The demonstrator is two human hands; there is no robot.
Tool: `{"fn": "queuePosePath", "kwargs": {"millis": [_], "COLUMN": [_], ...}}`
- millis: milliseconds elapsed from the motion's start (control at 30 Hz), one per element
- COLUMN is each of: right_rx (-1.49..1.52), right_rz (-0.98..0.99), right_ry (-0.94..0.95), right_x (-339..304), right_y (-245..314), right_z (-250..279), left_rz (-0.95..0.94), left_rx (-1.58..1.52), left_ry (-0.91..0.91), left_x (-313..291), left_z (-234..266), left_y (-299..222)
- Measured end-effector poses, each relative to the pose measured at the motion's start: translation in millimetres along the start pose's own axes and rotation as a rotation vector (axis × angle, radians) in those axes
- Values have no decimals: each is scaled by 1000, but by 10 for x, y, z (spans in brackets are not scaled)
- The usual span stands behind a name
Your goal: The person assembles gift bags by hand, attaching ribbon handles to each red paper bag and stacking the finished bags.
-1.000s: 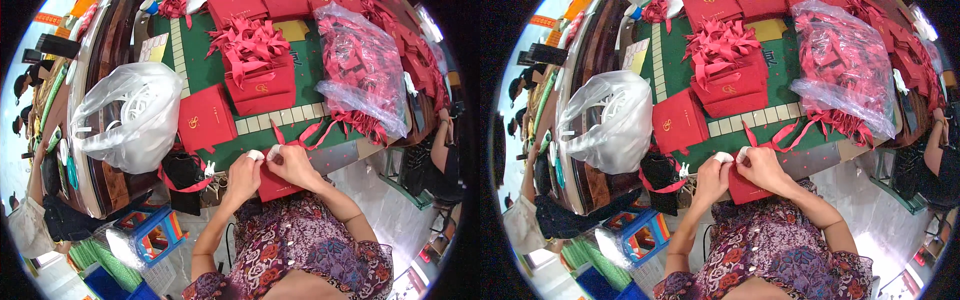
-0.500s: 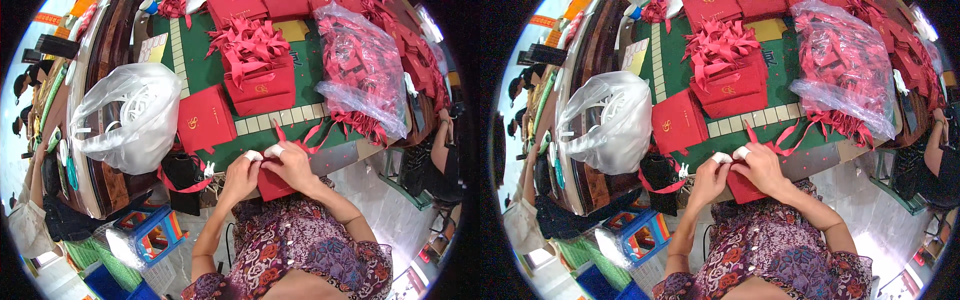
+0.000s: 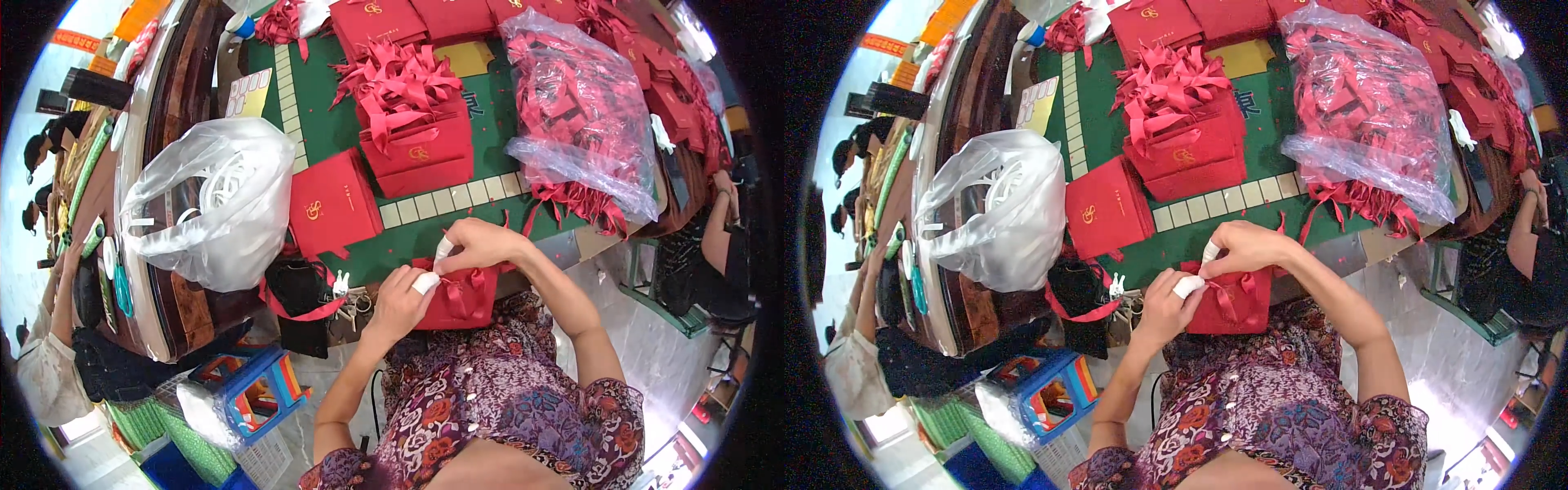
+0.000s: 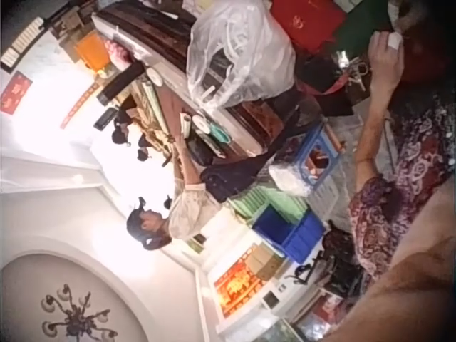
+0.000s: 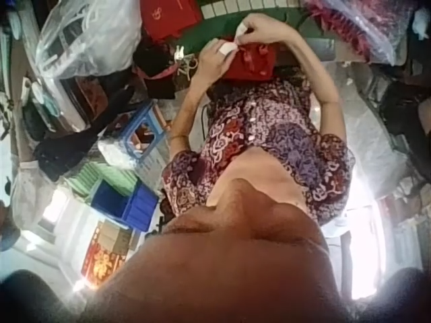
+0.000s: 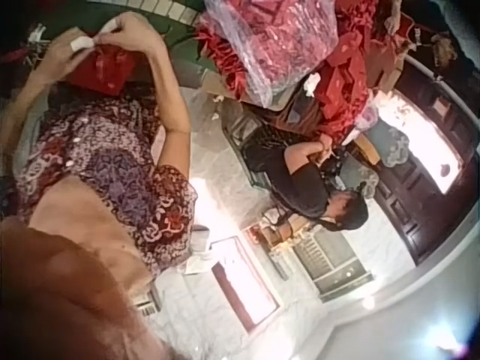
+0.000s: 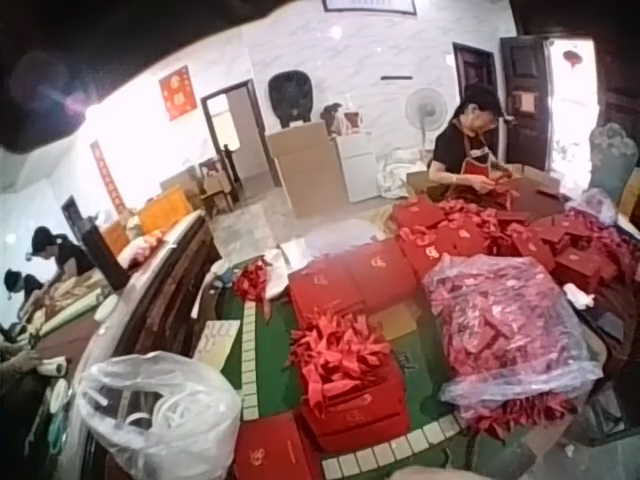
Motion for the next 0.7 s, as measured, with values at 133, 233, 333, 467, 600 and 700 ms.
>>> {"fn": "queuePosePath", "kwargs": {"millis": [133, 233, 333, 467, 600, 700], "right_rx": [-10, -28, 95, 307, 35, -288], "right_rz": [-111, -66, -34, -225, -251, -257], "right_ry": [86, -14, -20, -498, -645, -740], "right_x": [82, 101, 99, 109, -73, -222], "right_y": [-128, -85, -69, -457, -405, -325], "right_z": [-81, -51, -108, 75, 401, 487], "left_rz": [-47, 64, 129, 119, 363, 327], "left_rx": [7, -15, -46, -107, -193, -294], "left_ry": [-12, -56, -47, -36, -69, -170], "left_x": [-33, -108, -47, -11, -19, 26], "left_z": [-6, -3, 13, -128, 20, 118], "left_y": [38, 151, 148, 88, 306, 322]}}
Point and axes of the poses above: each hand's wrist, its own x-axis towards the middle knuckle, its own z-axis out of the back of the hand, y = z × x, the point moved 8 cm from there along x, towards the middle knuckle, and after that the axes turned 11 degrees about -x, right-handed, at the moved point
